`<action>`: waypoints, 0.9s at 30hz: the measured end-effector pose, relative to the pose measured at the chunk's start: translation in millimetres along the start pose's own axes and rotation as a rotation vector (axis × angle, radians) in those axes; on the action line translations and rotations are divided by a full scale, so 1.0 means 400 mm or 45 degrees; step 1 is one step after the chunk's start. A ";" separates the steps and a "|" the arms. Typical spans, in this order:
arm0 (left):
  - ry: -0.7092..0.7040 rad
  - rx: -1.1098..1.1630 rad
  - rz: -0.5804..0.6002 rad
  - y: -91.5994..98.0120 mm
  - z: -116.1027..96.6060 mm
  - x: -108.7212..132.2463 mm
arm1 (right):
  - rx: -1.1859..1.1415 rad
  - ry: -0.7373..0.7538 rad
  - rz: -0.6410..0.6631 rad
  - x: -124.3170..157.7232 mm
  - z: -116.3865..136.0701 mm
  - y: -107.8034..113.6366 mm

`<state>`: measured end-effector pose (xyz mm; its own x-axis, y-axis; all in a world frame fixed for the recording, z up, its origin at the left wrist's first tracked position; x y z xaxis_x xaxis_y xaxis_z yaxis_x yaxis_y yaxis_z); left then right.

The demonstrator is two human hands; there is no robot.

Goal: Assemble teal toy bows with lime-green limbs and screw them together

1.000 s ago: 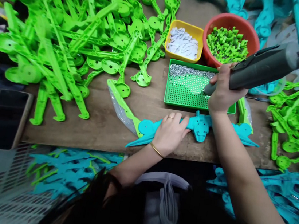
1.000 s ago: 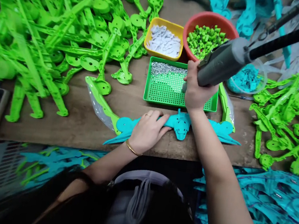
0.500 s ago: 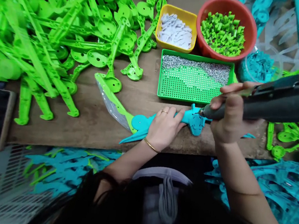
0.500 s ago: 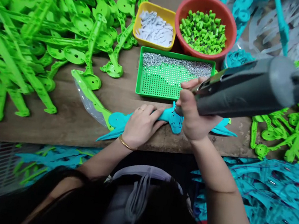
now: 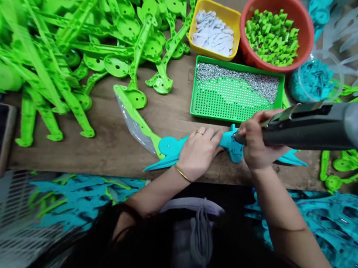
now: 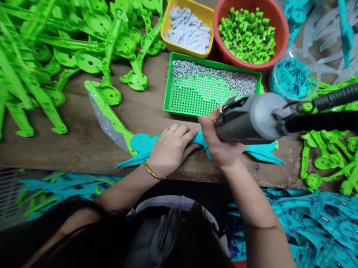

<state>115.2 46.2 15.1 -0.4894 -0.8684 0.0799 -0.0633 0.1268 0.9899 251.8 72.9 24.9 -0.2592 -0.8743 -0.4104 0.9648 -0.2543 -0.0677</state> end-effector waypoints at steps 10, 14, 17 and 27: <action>-0.039 0.135 -0.199 0.026 0.032 0.042 | -0.100 0.282 -0.556 -0.219 -0.045 -0.032; -0.063 0.128 -0.227 0.001 -0.011 0.033 | 0.091 0.238 -0.472 -0.227 -0.118 -0.025; -0.046 0.078 -0.213 -0.023 -0.020 0.024 | 0.079 0.178 -0.364 -0.226 -0.150 -0.013; -0.029 0.054 -0.276 -0.040 -0.012 0.025 | -0.048 0.238 -0.432 -0.224 -0.106 -0.030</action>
<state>115.5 33.3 0.4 -0.4802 -0.8664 -0.1374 -0.2052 -0.0414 0.9778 265.4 172.0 24.1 -0.5546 -0.6517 -0.5173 0.8274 -0.4979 -0.2597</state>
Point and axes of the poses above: each hand's wrist, its own x-axis away from the middle knuckle, its own y-axis out of the back of the hand, z = x × y, the point moved 1 cm from there along -x, towards the middle knuckle, and after that the axes turned 12 degrees about -x, right-handed, at the moved point
